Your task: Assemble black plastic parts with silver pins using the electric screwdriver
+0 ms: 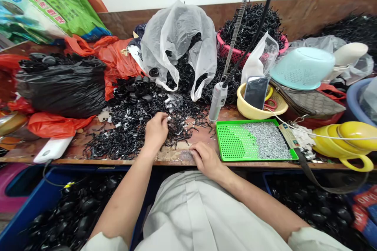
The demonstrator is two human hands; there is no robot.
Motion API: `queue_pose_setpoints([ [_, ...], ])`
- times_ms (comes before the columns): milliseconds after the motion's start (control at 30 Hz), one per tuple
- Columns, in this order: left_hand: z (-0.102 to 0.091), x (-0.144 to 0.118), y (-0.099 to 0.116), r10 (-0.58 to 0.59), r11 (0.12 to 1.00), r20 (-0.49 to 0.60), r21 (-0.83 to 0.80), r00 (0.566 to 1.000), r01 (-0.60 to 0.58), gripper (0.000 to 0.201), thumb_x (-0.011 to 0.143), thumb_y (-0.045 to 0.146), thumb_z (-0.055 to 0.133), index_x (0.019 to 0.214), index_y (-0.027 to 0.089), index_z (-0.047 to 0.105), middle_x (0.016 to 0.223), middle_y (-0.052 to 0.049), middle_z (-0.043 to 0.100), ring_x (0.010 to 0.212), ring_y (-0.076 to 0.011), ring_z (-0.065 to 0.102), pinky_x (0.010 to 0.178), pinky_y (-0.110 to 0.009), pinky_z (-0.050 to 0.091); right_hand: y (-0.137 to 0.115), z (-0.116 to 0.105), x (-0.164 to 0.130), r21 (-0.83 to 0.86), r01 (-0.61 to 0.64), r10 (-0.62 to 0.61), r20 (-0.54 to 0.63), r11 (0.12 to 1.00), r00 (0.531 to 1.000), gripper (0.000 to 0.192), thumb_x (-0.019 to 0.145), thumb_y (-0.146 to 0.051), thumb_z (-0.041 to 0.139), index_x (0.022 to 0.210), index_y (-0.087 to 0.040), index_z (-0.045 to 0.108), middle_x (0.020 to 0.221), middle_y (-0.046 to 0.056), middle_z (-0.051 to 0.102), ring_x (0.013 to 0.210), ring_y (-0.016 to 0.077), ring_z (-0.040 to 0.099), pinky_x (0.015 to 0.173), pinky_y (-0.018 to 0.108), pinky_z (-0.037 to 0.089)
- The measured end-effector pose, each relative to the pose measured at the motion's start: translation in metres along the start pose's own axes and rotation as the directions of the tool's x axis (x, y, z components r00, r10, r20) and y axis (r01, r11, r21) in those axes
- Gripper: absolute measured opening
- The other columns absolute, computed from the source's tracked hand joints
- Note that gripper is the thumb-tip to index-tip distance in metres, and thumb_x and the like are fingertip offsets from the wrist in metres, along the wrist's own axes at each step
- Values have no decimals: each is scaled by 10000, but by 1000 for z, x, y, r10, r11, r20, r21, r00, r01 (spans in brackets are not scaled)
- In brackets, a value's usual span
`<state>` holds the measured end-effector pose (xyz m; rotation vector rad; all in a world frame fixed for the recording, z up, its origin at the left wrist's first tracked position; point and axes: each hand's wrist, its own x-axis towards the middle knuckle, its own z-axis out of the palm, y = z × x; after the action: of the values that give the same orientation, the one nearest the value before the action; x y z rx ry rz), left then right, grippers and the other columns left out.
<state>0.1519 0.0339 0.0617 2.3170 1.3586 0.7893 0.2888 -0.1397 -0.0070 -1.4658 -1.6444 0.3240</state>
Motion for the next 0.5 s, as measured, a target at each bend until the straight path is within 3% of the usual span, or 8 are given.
queue_pose_setpoints([
  [67,-9,-7,-3,-138,951,-79,-289,987,110,238,858,283,534,1057,184,620,981,-88,703,836,-191,673,744,-325,533,-3,-3,2,59,-12,13,-12,998,1000,156,919,-176,453,994,-201,588,889,81,648,838,203,603,763,335,480],
  [100,-12,-12,-2,-214,888,-63,-429,975,167,253,839,299,562,1054,179,618,948,-79,700,781,-175,675,685,-303,540,-6,-5,4,99,-30,33,-25,995,999,152,919,-184,459,991,-206,591,878,72,648,820,195,602,751,327,481],
  [167,-14,-27,3,-307,741,66,-609,949,282,285,796,321,616,1035,166,613,865,-60,690,675,-157,670,568,-264,528,-13,-13,15,184,-60,74,-75,981,994,140,919,-198,473,984,-215,596,878,58,649,810,180,599,743,312,481],
  [267,-12,-53,20,-312,577,277,-705,909,413,313,735,322,691,987,155,610,782,-36,677,630,-164,677,507,-243,517,-25,-26,39,246,2,34,-145,969,989,119,915,-199,487,957,-211,598,963,66,648,932,180,590,827,317,474],
  [367,-12,-72,36,-268,477,394,-739,879,476,296,732,340,713,935,143,625,785,-38,681,637,-157,676,550,-251,539,-31,-31,59,214,57,-47,-50,975,998,110,906,-190,490,910,-208,599,928,54,638,916,175,583,833,311,461],
  [433,-13,-79,42,-225,428,426,-765,876,482,312,737,339,721,963,139,641,844,-48,691,694,-142,674,644,-261,558,-31,-28,63,220,-8,12,-19,976,1000,99,901,-199,498,889,-206,595,850,30,628,814,159,578,775,296,458],
  [500,-13,-83,45,-199,420,406,-787,892,452,382,704,297,759,1033,144,641,899,-46,693,761,-131,664,728,-259,556,-30,-21,60,310,-133,151,-32,941,988,82,899,-226,510,903,-203,588,830,16,623,765,148,577,726,280,461],
])
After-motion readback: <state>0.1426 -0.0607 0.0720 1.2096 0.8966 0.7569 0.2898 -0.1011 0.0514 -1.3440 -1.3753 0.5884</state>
